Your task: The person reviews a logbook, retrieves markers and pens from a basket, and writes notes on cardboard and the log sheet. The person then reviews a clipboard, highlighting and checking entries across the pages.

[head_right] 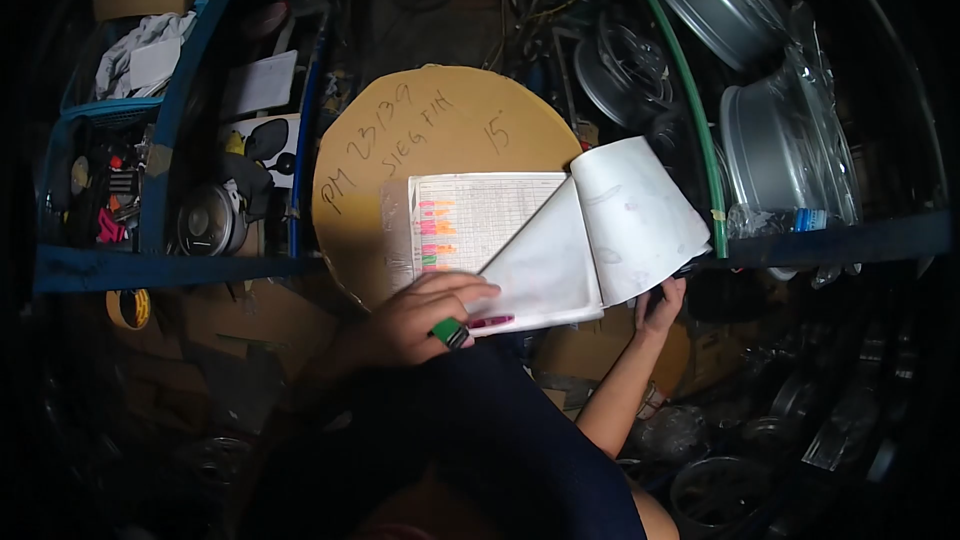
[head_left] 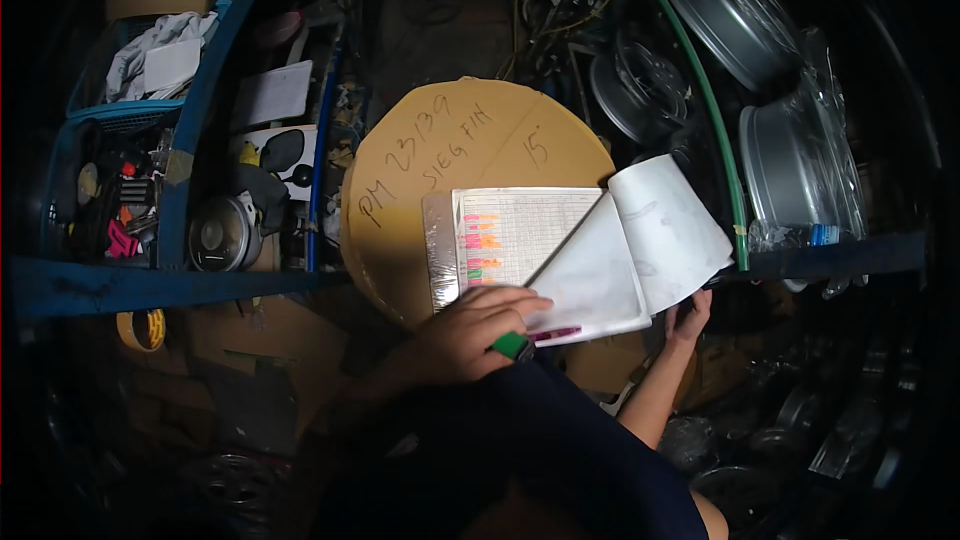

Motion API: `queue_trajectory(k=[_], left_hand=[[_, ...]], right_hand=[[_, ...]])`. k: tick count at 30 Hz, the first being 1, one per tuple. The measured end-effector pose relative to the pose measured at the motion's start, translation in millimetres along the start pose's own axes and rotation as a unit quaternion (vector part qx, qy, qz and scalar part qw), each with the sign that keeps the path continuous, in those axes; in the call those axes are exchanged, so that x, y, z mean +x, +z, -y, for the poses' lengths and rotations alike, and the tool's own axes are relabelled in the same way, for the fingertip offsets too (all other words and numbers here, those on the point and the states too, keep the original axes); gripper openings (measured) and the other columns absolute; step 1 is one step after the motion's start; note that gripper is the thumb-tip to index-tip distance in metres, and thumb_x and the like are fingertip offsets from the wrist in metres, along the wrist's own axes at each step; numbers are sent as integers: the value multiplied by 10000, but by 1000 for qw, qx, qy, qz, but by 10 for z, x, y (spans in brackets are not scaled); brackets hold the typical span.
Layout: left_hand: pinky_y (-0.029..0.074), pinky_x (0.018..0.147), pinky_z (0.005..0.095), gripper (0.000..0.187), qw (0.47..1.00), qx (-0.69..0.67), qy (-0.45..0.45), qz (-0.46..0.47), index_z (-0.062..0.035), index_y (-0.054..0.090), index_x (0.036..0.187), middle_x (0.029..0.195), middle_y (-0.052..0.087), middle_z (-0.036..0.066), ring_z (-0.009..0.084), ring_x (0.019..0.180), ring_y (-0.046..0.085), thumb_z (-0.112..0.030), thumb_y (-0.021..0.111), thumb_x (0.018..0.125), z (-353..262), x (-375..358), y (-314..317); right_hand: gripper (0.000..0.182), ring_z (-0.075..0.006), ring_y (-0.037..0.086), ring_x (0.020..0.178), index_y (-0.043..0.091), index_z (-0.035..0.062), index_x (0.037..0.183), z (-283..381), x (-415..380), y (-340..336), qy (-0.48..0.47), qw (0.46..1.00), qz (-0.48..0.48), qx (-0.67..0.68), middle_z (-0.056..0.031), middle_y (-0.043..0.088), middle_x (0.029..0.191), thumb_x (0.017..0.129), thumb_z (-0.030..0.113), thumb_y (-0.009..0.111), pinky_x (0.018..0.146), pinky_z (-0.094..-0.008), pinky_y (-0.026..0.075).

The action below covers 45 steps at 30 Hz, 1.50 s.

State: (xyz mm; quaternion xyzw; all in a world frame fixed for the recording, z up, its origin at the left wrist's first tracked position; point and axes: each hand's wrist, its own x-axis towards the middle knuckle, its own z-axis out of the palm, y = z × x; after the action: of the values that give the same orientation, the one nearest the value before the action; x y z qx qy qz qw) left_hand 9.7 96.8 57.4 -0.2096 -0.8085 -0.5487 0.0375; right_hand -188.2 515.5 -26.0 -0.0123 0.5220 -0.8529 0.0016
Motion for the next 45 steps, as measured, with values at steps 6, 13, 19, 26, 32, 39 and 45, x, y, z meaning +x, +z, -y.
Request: queue_trajectory(k=[6, 13, 19, 26, 32, 39, 45], left_hand=[[434, 1129, 470, 236, 992, -126, 13, 25, -12, 547, 863, 1526, 535, 212, 396, 1399, 517, -127, 737, 942, 13, 20, 65], [392, 1145, 420, 231, 981, -167, -39, 85, -2, 610, 938, 1609, 403, 246, 382, 1463, 444, -212, 699, 975, -46, 18, 39], [351, 1177, 408, 266, 973, -194, -112, 55, -4, 629, 991, 1638, 349, 251, 382, 1505, 387, -264, 684, 998, 20, -17, 107], [346, 1172, 377, 353, 945, -252, -167, 124, -19, 660, 1094, 1583, 426, 212, 317, 1457, 445, -366, 637, 1029, -6, -61, 52], [415, 1094, 347, 269, 909, -229, -219, 269, -39, 704, 1111, 1380, 626, 109, 234, 1271, 592, -288, 667, 1016, 51, -10, -3], [348, 1193, 430, 187, 977, -191, -82, -43, -58, 757, 1074, 1661, 326, 227, 317, 1473, 441, -211, 697, 985, -29, -74, 90], [322, 1211, 441, 201, 968, -226, -107, -32, -40, 779, 1044, 1691, 229, 263, 369, 1521, 366, -201, 750, 927, 99, -123, 18]], right_hand=[[630, -321, 569, 1337, 486, -47, 1471, 214, -69, 239, -25, 995, 98, 4, -178, 599, 1436, 860, 47, 607, 1156, -453, 416], [704, -333, 566, 1341, 468, -52, 1483, 209, -75, 336, -3, 990, 137, 39, -187, 595, 1440, 806, 31, 642, 1180, -475, 390], [788, -351, 536, 1380, 393, -32, 1537, 206, -146, 479, -9, 992, 127, 7, -183, 534, 1509, 796, 75, 635, 1186, -490, 387], [844, -356, 526, 1390, 383, -50, 1547, 161, -173, 492, -1, 990, 137, -31, -190, 521, 1524, 765, 92, 668, 1183, -471, 388], [1046, -348, 446, 1466, 311, -15, 1601, 219, -272, 881, 22, 979, 175, -100, -183, 456, 1585, 674, 144, 769, 1236, -459, 298], [903, -289, 572, 1329, 449, -21, 1516, 320, -147, 1002, 18, 959, 165, -230, -154, 580, 1452, 724, 226, 805, 1149, -429, 423], [580, -243, 687, 1098, 633, -86, 1292, 315, -195, 1062, -1, 983, 138, -119, -167, 711, 1249, 788, 178, 743, 1010, -389, 513]])
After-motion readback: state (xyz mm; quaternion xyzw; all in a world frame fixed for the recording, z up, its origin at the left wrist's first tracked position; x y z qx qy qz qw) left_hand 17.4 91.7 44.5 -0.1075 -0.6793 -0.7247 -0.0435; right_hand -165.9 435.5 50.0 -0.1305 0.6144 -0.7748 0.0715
